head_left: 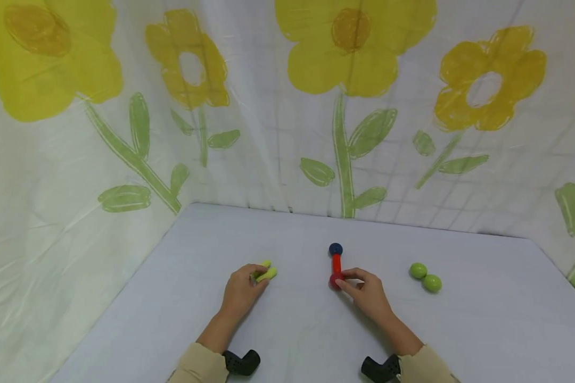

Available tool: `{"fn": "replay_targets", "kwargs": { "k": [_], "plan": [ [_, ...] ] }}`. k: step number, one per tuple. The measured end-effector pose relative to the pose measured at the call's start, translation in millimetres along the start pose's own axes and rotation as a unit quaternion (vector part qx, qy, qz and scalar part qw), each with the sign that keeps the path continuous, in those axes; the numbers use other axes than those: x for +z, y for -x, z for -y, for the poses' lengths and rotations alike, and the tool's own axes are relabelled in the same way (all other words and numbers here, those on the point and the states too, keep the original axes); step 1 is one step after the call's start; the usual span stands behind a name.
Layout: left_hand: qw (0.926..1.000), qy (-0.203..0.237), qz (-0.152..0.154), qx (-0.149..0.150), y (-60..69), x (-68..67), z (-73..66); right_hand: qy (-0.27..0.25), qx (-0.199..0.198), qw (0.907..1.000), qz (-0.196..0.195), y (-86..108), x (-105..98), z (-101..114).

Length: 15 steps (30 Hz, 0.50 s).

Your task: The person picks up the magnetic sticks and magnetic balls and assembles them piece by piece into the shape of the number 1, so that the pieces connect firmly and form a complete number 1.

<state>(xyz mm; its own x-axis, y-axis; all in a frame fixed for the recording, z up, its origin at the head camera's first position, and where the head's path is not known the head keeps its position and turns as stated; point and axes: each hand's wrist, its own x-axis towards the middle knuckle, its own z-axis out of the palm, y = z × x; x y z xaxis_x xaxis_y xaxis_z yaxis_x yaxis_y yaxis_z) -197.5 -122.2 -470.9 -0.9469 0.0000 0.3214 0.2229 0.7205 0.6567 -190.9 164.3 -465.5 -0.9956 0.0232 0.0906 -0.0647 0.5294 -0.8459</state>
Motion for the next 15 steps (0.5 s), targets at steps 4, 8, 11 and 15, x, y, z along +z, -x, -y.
{"fn": "replay_targets", "kwargs": {
  "k": [4,8,11,15],
  "plan": [
    [1.0,-0.008,0.002,-0.001,0.7,-0.8,-1.3,0.004,0.002,1.0,0.0,-0.3,0.7,0.4],
    [0.9997,-0.021,0.009,0.0,1.3,-1.2,-2.4,0.006,0.003,1.0,0.001,0.4,0.6,1.1],
    [0.9994,-0.029,0.018,0.002,1.2,-1.8,-3.2,0.006,0.004,1.0,0.0,0.7,0.7,1.0],
    [0.9989,-0.039,0.025,0.004,0.3,-2.6,-4.1,0.004,0.005,1.0,0.0,0.4,1.1,0.6]
  ]
}}
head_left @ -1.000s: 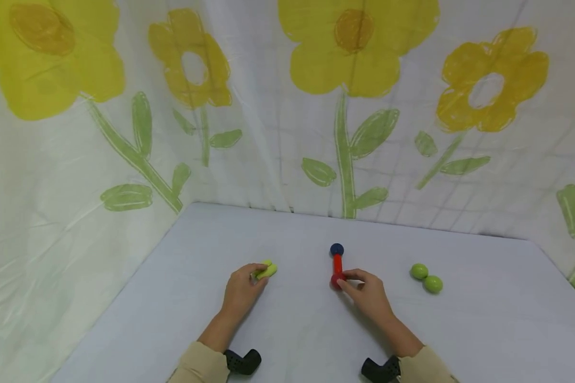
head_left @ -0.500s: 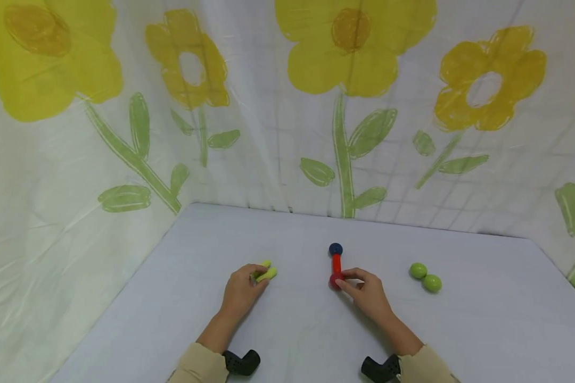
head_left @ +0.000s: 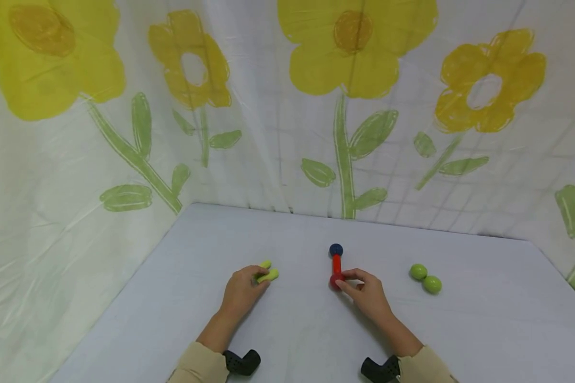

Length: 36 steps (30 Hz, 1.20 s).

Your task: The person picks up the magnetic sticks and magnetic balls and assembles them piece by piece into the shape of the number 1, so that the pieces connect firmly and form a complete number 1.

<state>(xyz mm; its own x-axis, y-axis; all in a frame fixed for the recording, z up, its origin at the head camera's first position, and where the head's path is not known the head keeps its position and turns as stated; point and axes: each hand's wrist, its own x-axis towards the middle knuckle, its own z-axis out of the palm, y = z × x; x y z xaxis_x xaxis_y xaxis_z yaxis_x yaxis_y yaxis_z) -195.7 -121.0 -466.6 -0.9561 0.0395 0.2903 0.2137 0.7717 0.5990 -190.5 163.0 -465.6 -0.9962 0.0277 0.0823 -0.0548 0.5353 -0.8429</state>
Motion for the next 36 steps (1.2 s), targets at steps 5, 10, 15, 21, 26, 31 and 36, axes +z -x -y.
{"fn": "replay_targets", "kwargs": {
  "k": [5,10,15,21,26,31,36],
  "plan": [
    [0.9997,-0.022,0.013,0.001,-1.1,-0.9,-1.9,0.001,-0.002,1.0,0.0,-0.3,-0.3,0.5],
    [0.9996,-0.023,0.018,0.003,-1.2,-2.1,-4.0,0.003,-0.002,1.0,-0.004,-1.0,-1.1,1.5],
    [0.9997,-0.02,0.017,0.003,-0.5,-2.2,-4.9,0.007,0.001,1.0,-0.001,-1.8,-1.1,1.0],
    [0.9994,-0.026,0.023,-0.003,0.3,-0.2,-3.8,0.01,-0.004,0.9999,0.003,-2.3,-0.7,-0.5],
    [0.9988,-0.036,0.035,-0.001,0.6,1.7,-2.4,0.005,-0.007,1.0,0.002,-2.1,-0.1,-2.6],
    [0.9986,-0.04,0.035,0.006,1.3,1.4,-2.8,0.003,-0.011,0.9999,0.0,-1.6,0.1,-3.7],
    [0.9987,-0.035,0.032,0.017,2.4,1.0,-4.0,0.009,-0.006,0.9999,0.002,-1.6,0.8,-3.0]
  ]
}}
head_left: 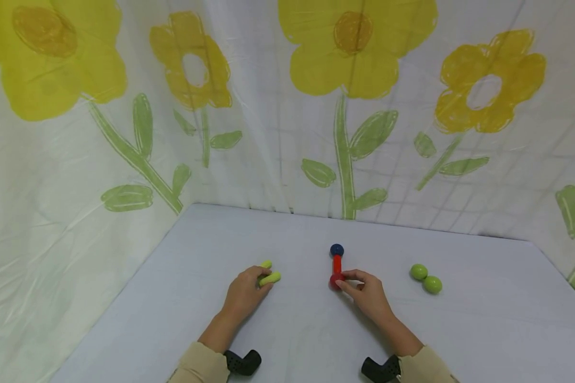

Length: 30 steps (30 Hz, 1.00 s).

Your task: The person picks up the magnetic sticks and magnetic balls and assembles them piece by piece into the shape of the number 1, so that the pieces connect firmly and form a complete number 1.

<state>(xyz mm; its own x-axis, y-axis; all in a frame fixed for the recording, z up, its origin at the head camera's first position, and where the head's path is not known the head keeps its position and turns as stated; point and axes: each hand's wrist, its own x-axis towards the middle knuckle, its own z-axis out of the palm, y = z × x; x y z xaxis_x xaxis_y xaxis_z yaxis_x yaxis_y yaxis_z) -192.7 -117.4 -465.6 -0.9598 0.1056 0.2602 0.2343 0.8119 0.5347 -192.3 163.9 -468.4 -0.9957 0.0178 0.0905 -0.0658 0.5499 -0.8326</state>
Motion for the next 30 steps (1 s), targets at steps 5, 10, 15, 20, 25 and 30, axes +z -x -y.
{"fn": "replay_targets", "kwargs": {
  "k": [5,10,15,20,25,30],
  "plan": [
    [0.9993,0.036,-0.005,0.013,-0.3,2.5,-2.0,0.001,0.007,1.0,-0.001,0.3,0,0],
    [0.9905,0.136,-0.01,0.01,-1.2,4.1,-7.9,0.003,0.006,1.0,-0.002,0.0,-1,-1],
    [0.9616,0.269,0.031,-0.046,-2.6,3.0,-14.5,-0.001,0.005,1.0,-0.002,-0.5,0,-2],
    [0.9398,0.322,0.065,-0.092,-4.1,2.4,-20.6,-0.002,0.004,1.0,0.0,-0.6,0,-3],
    [0.9317,0.335,0.084,-0.112,-3.6,2.2,-27.9,-0.004,0.006,1.0,-0.001,-0.7,1,-3],
    [0.9307,0.327,0.106,-0.124,-2.7,3.2,-34.2,-0.013,0.009,0.9999,0.001,-0.9,0,-1]
  ]
}}
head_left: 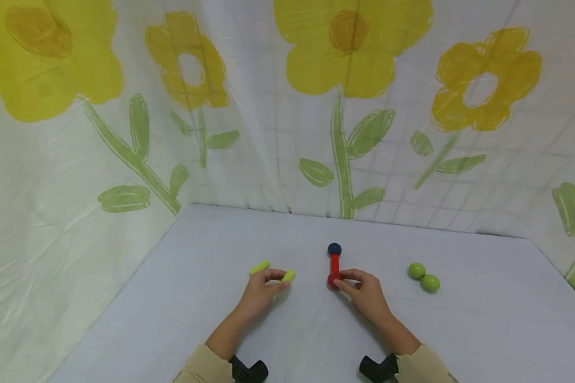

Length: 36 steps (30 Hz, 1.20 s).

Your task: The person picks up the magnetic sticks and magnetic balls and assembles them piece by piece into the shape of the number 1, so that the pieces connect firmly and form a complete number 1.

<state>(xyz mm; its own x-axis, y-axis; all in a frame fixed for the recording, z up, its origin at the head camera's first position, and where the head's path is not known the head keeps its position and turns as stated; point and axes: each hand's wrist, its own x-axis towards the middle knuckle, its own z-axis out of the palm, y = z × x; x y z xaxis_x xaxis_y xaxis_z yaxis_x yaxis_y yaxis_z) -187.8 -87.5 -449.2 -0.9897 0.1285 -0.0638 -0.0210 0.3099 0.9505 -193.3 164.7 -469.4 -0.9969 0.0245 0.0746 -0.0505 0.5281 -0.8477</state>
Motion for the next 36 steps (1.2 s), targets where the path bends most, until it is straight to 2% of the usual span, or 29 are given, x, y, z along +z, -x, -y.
{"fn": "replay_targets", "kwargs": {
  "k": [6,12,18,23,36],
  "plan": [
    [0.9995,0.004,0.03,-0.014,1.3,7.1,-0.9,-0.004,-0.001,1.0,0.001,0.4,0,0],
    [0.9958,-0.009,0.068,-0.06,2.6,10.6,-0.7,-0.001,-0.005,1.0,0.0,1.1,0,1],
    [0.9947,-0.012,0.067,-0.077,2.9,12.5,-1.1,-0.004,-0.001,1.0,0.0,1.7,0,3],
    [0.993,-0.014,0.073,-0.091,3.6,20.2,-5.8,0.0,-0.005,1.0,-0.003,1.5,-1,3],
    [0.9922,-0.028,0.09,-0.082,-4.0,46.9,-12.3,0.008,-0.011,0.9999,-0.005,1.3,1,1]
  ]
}}
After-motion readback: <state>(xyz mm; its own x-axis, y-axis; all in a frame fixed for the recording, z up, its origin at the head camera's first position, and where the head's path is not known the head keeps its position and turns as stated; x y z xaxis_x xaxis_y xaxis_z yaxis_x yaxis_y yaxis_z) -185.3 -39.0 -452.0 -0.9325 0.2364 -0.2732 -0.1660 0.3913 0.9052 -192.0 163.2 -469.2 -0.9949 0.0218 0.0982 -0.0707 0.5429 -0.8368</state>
